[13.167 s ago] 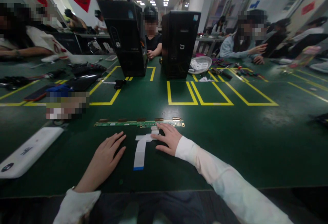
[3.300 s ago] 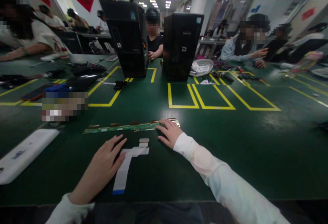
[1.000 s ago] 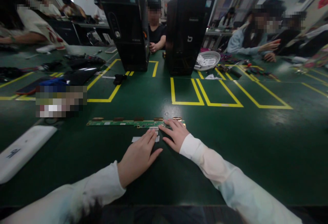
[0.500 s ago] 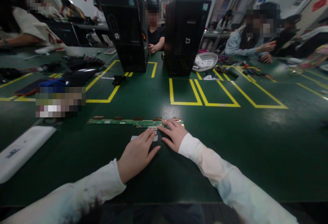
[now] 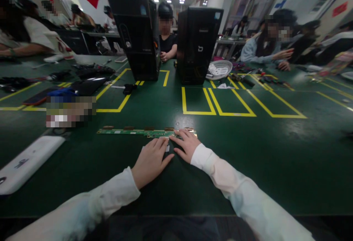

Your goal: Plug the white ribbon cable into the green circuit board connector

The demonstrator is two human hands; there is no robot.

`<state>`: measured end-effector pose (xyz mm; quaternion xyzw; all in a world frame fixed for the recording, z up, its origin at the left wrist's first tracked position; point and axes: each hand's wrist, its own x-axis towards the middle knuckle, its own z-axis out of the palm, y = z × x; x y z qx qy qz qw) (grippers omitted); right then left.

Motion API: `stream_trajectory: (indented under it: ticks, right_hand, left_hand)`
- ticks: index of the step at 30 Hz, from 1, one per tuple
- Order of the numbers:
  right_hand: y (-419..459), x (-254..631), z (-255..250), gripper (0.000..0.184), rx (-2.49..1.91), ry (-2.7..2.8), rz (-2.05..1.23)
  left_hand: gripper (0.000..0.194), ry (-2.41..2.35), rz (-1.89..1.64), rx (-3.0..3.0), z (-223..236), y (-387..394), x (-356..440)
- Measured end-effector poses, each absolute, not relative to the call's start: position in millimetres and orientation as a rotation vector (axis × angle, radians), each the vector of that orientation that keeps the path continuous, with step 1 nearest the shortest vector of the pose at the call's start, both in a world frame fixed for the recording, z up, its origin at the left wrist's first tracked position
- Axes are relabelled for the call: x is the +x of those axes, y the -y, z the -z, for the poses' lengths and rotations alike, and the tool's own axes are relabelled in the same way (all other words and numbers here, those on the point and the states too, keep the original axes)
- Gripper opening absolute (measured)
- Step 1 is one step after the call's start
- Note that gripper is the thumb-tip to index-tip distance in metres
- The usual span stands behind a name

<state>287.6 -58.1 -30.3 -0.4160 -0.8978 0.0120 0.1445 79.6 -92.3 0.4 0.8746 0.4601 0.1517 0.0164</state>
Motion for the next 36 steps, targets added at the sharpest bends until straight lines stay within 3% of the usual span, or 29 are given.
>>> stream_trajectory:
  ticks: [10,20,36]
  right_hand:
    - [56.5,288.6,29.8,0.052,-1.183,2.63,-0.018]
    - [56.3,289.3,36.1,0.051,-1.182,2.607,0.013]
    - [65.6,256.7,18.5,0.052,-1.115,2.703,-0.1]
  left_hand:
    - [0.043,-1.519,-0.69,2.652,-34.5,96.4,19.0]
    - [0.054,-1.977,-0.586,2.448,14.6,123.7,-79.3]
    - [0.052,-2.007,-0.508,2.519,25.0,111.9,-79.1]
